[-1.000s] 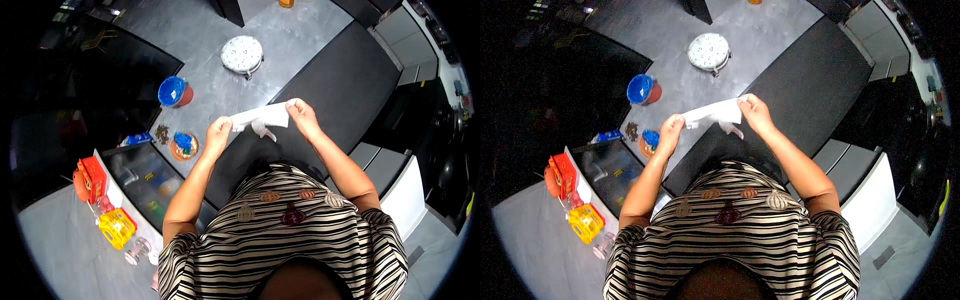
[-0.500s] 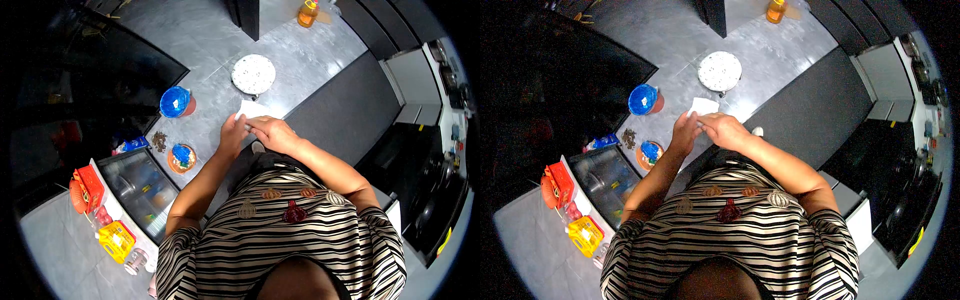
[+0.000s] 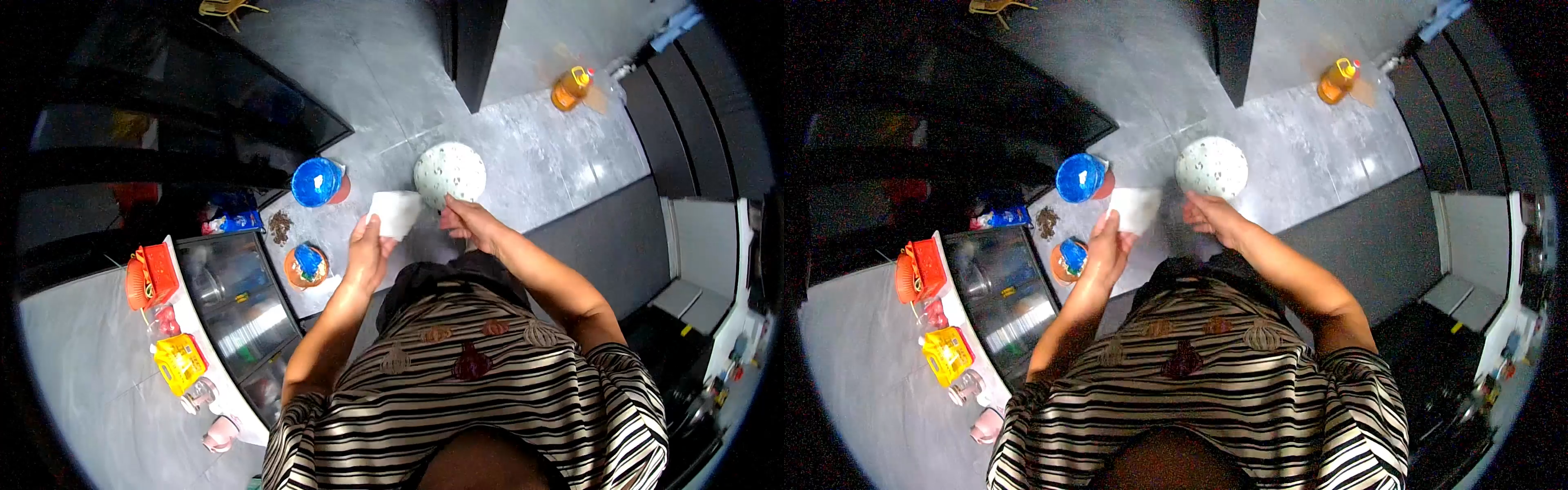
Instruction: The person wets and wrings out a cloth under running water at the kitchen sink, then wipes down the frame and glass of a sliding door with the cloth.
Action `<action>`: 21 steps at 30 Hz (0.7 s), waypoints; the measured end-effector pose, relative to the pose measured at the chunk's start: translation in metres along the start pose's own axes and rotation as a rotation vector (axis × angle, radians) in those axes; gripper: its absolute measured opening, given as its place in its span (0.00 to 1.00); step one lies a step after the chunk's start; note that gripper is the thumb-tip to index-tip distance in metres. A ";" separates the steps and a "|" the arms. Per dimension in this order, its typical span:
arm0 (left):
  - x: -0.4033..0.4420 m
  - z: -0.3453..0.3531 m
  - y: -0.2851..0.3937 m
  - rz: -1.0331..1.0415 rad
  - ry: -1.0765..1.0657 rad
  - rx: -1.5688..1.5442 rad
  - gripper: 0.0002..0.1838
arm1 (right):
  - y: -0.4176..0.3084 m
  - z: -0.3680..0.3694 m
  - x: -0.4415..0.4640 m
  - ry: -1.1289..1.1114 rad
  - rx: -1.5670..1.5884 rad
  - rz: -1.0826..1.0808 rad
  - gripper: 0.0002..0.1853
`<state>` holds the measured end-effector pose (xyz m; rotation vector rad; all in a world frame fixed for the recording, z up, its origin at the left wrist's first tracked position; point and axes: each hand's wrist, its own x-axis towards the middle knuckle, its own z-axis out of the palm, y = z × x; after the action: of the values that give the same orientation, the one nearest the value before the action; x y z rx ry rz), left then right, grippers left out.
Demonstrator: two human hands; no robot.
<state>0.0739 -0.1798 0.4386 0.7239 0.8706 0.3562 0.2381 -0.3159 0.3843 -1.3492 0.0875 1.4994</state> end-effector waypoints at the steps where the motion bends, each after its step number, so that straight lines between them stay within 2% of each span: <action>1: 0.013 0.002 0.007 0.015 0.006 -0.014 0.13 | -0.010 -0.011 0.010 -0.122 0.044 0.036 0.23; 2: 0.019 0.002 0.010 0.021 0.018 -0.025 0.13 | -0.018 -0.012 0.016 -0.135 0.039 0.043 0.23; 4: 0.032 0.011 0.002 0.004 0.031 -0.093 0.13 | -0.033 -0.006 0.032 -0.300 -0.054 -0.051 0.22; 5: 0.039 0.019 -0.001 -0.014 0.026 -0.162 0.13 | -0.047 0.005 0.041 -0.282 -0.070 0.076 0.20; 6: 0.042 0.033 0.000 -0.021 0.042 -0.191 0.14 | -0.050 0.009 0.053 -0.289 -0.073 0.083 0.20; 8: 0.056 0.043 0.004 -0.020 0.059 -0.243 0.14 | -0.061 0.021 0.078 -0.399 0.047 -0.087 0.18; 9: 0.065 0.038 0.011 -0.049 0.033 -0.196 0.13 | -0.076 0.028 0.077 -0.383 0.180 -0.085 0.17; 10: 0.074 0.038 0.019 -0.039 0.087 -0.171 0.13 | -0.078 0.031 0.085 -0.395 0.172 -0.091 0.17; 12: 0.101 0.007 0.024 -0.088 0.094 -0.028 0.12 | -0.087 0.037 0.111 -0.278 -0.005 -0.176 0.17; 14: 0.131 -0.021 0.032 -0.085 0.172 0.113 0.11 | -0.108 0.056 0.116 -0.202 0.081 -0.172 0.15; 16: 0.157 -0.043 0.059 -0.129 0.074 0.111 0.11 | -0.129 0.070 0.127 -0.242 0.079 -0.181 0.14; 19: 0.186 -0.061 0.122 -0.041 -0.086 0.091 0.13 | -0.167 0.099 0.160 -0.180 0.199 -0.086 0.13; 21: 0.205 -0.076 0.172 0.009 -0.083 0.206 0.15 | -0.204 0.119 0.182 -0.197 0.218 -0.067 0.15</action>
<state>0.1380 0.0891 0.4107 0.9274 0.8327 0.2441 0.3410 -0.0368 0.4042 -1.0174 0.0769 1.5122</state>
